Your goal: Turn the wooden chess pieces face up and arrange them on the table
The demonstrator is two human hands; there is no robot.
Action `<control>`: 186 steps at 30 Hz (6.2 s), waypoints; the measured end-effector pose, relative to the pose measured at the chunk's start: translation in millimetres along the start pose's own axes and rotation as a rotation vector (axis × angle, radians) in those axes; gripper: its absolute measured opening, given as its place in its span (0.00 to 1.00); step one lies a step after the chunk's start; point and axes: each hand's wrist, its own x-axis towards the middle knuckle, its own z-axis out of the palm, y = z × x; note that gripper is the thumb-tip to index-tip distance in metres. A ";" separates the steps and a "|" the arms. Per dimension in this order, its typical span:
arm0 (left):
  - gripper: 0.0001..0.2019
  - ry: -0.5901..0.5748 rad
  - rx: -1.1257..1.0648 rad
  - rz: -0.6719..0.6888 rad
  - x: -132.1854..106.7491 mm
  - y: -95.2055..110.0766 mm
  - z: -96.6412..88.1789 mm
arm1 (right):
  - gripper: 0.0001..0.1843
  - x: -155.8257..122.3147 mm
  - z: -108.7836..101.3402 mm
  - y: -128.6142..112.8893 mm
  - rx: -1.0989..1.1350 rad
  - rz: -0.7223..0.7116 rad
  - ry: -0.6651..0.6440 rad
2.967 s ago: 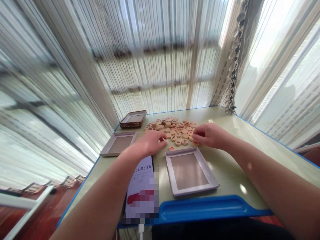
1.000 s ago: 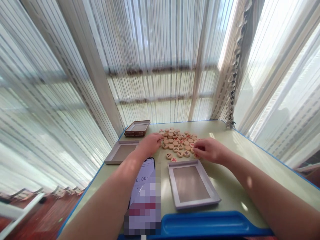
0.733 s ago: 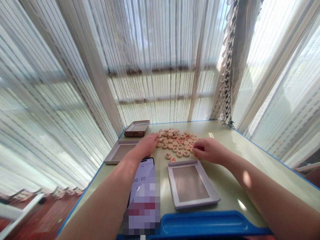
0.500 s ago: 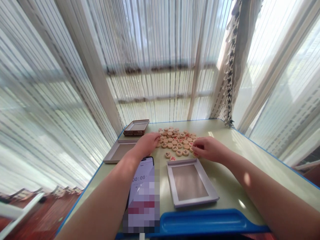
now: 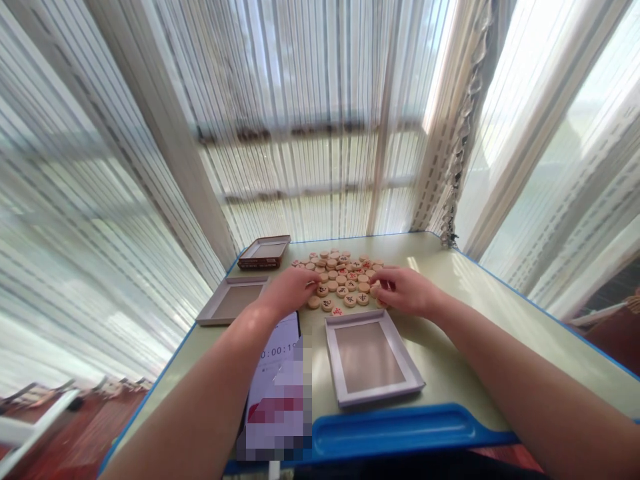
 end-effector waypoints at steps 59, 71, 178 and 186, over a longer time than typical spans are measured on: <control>0.17 -0.163 -0.083 0.021 -1.3 22.8 2.6 | 0.09 6.2 13.5 -1.4 -0.089 -0.103 0.077; 0.16 -0.045 -0.030 0.094 0.1 26.8 3.6 | 0.15 8.9 16.6 -6.3 -0.039 -0.034 0.132; 0.13 -0.065 0.093 0.049 -1.1 32.2 2.9 | 0.18 16.6 17.8 -12.8 0.056 0.031 0.065; 0.13 -0.075 0.091 0.051 -1.0 31.2 3.9 | 0.19 14.9 18.9 -11.2 0.071 -0.028 0.054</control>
